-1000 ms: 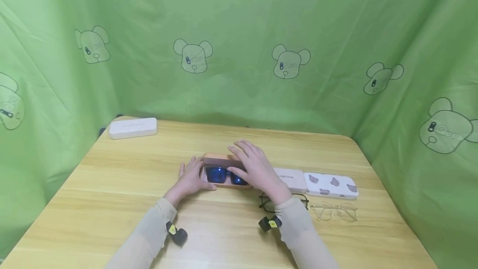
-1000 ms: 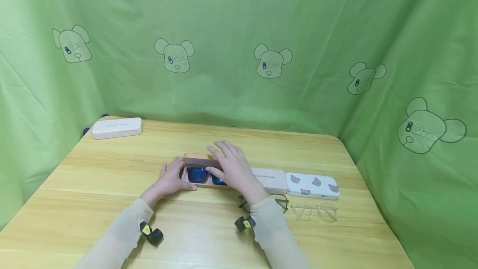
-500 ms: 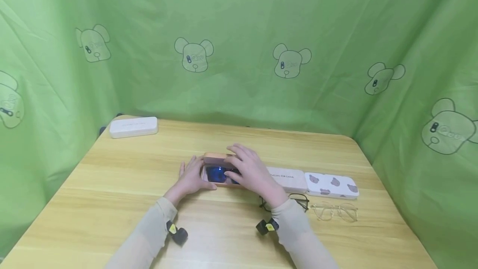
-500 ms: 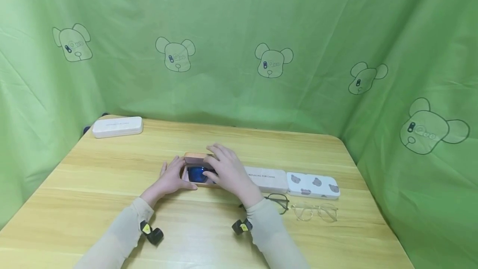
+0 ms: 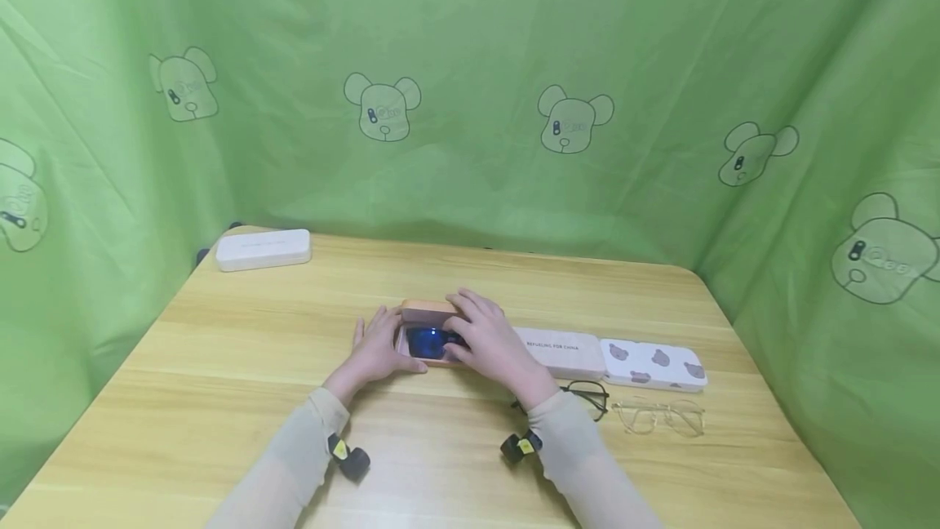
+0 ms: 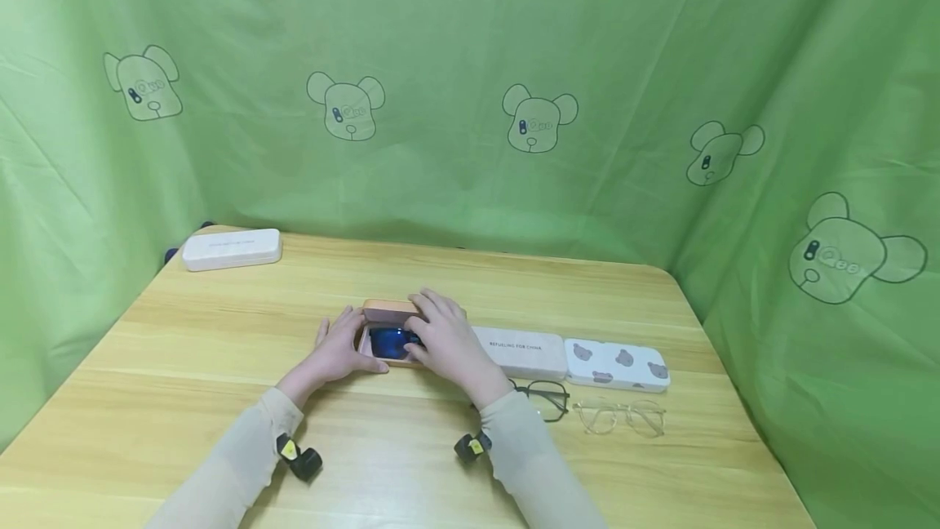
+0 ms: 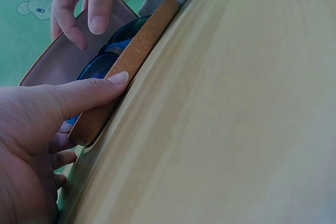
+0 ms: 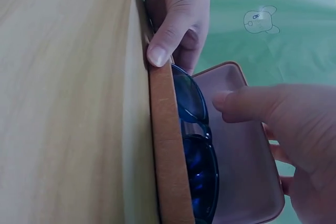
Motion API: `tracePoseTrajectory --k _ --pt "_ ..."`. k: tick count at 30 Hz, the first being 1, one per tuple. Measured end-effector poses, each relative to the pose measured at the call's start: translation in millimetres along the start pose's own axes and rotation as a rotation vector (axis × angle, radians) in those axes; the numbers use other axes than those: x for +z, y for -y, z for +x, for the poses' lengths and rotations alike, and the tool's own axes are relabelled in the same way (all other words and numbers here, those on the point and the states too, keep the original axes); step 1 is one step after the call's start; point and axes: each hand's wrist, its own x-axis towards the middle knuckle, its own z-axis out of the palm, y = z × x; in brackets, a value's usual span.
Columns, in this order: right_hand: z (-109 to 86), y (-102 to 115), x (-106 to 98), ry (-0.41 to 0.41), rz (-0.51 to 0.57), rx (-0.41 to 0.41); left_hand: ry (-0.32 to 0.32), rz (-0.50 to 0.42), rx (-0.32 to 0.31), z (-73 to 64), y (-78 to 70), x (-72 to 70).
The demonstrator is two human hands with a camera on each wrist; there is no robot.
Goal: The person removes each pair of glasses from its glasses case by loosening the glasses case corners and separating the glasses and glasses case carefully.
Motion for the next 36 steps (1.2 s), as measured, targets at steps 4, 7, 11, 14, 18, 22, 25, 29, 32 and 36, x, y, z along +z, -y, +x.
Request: tracePoseTrajectory --k 4,7,11,14,18,22,25,29,32,36 --pt "-0.1 0 3 0.010 0.010 0.023 0.001 0.003 0.000 0.1 0.3 0.3" --pt "-0.3 0 5 0.004 0.007 0.030 -0.002 0.003 0.001 -0.4 0.0 0.2" --pt "-0.5 -1 8 -0.009 -0.007 0.035 -0.006 0.007 0.003 -0.6 -0.1 0.2" --pt "-0.6 -1 12 -0.017 -0.024 0.038 -0.006 0.005 0.003 -0.6 0.0 0.0" --pt "-0.8 -2 16 -0.029 -0.055 0.034 -0.004 0.000 -0.004 -0.6 -0.6 -0.2" --pt "-0.6 -3 17 -0.039 -0.069 0.027 -0.009 0.005 -0.001 -0.2 -1.5 -0.1" --pt "-0.8 -3 17 -0.036 -0.073 0.027 -0.014 0.008 0.004 -0.2 -2.2 -0.1" --pt "-0.7 -2 16 -0.022 -0.071 0.036 -0.015 0.012 0.002 -0.5 -2.7 -0.3" --pt "-0.4 -3 17 -0.021 -0.072 0.040 -0.018 0.014 0.004 -0.2 -2.4 0.0" --pt "-0.2 -3 19 -0.022 -0.084 0.038 -0.013 0.018 0.001 -0.1 -1.8 0.5"
